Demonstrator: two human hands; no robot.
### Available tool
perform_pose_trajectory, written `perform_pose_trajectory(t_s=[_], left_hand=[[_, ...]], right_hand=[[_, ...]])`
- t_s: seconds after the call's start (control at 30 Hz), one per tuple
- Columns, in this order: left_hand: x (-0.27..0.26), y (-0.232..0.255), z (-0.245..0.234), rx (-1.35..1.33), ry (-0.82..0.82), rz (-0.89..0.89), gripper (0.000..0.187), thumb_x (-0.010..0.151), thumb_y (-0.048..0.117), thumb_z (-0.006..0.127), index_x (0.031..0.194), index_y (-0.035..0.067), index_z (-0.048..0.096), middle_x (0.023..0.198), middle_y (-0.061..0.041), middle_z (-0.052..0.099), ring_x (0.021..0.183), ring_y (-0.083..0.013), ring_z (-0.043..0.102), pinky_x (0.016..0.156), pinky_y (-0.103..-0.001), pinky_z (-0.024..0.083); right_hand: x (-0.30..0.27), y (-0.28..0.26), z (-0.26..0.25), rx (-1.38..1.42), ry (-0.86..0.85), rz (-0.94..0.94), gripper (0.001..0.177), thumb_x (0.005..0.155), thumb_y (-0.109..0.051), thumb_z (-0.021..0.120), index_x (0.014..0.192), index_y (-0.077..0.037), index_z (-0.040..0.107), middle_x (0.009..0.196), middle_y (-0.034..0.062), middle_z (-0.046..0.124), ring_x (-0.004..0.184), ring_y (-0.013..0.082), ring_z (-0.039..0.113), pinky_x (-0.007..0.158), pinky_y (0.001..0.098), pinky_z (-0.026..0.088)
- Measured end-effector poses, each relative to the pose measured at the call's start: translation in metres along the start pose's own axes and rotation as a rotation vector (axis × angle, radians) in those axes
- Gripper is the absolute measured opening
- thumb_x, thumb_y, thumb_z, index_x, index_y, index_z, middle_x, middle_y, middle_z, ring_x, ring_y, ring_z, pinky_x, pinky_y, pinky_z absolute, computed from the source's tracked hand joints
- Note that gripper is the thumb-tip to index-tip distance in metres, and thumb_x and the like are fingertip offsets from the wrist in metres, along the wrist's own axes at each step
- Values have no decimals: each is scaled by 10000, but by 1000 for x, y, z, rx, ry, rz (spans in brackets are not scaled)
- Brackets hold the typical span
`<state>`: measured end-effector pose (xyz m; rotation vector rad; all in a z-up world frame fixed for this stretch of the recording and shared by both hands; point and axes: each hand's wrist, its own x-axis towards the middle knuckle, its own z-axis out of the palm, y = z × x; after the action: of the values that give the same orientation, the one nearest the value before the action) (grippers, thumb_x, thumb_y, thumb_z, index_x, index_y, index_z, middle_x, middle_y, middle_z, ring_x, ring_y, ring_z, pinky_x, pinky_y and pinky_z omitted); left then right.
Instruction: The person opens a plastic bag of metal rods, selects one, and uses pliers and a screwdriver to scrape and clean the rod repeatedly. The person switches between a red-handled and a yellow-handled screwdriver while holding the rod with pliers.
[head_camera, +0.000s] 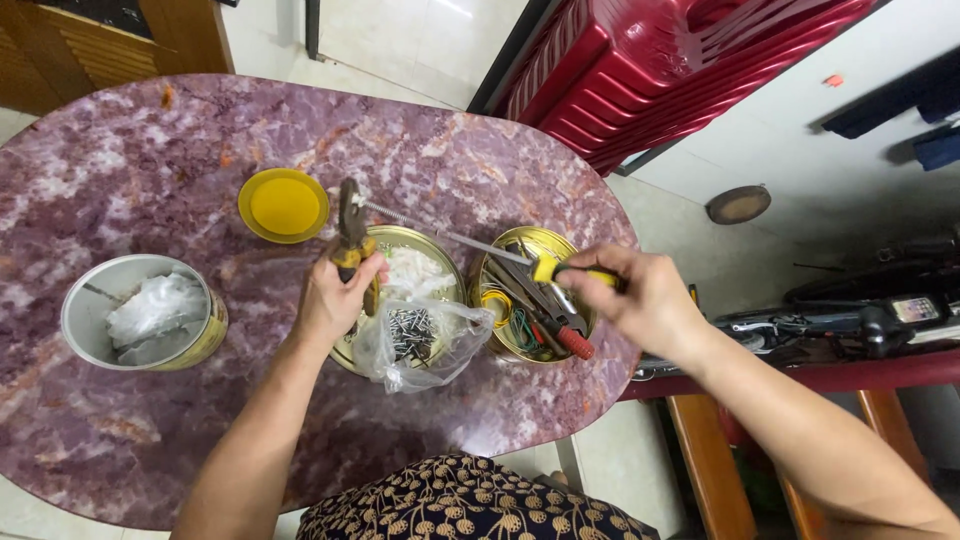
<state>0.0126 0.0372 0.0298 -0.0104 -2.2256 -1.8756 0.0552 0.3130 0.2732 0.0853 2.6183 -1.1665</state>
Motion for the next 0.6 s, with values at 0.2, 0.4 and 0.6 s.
perform_pose_trajectory(t_s=[0.2,0.4,0.6], left_hand=[[3,38,0,-146,-292,-454,349,832,309,765,840,-33,697,645,-131,636,542,-238,635,458,-332,563],[1,9,1,56,-175,-434,542,838,520,739,969,-5,711,943,-229,716,979,-391,677,798,-505,539],[11,-11,-3,-26,28,38,233,940,288,719,984,66,665,811,-132,733,897,-319,701,849,-435,513]], right_hand=[[10,29,5,-1348,424,-1155,256,993,-258,543,1171,-129,674,864,87,597,670,162,587,595,254,507],[14,18,14,-353,188,-553,473,635,-187,923,1044,-79,711,742,61,602,713,219,533,664,320,459],[5,-13,3,506,-317,275,610,907,-219,577,1327,200,436,985,289,656,581,171,655,290,188,458]])
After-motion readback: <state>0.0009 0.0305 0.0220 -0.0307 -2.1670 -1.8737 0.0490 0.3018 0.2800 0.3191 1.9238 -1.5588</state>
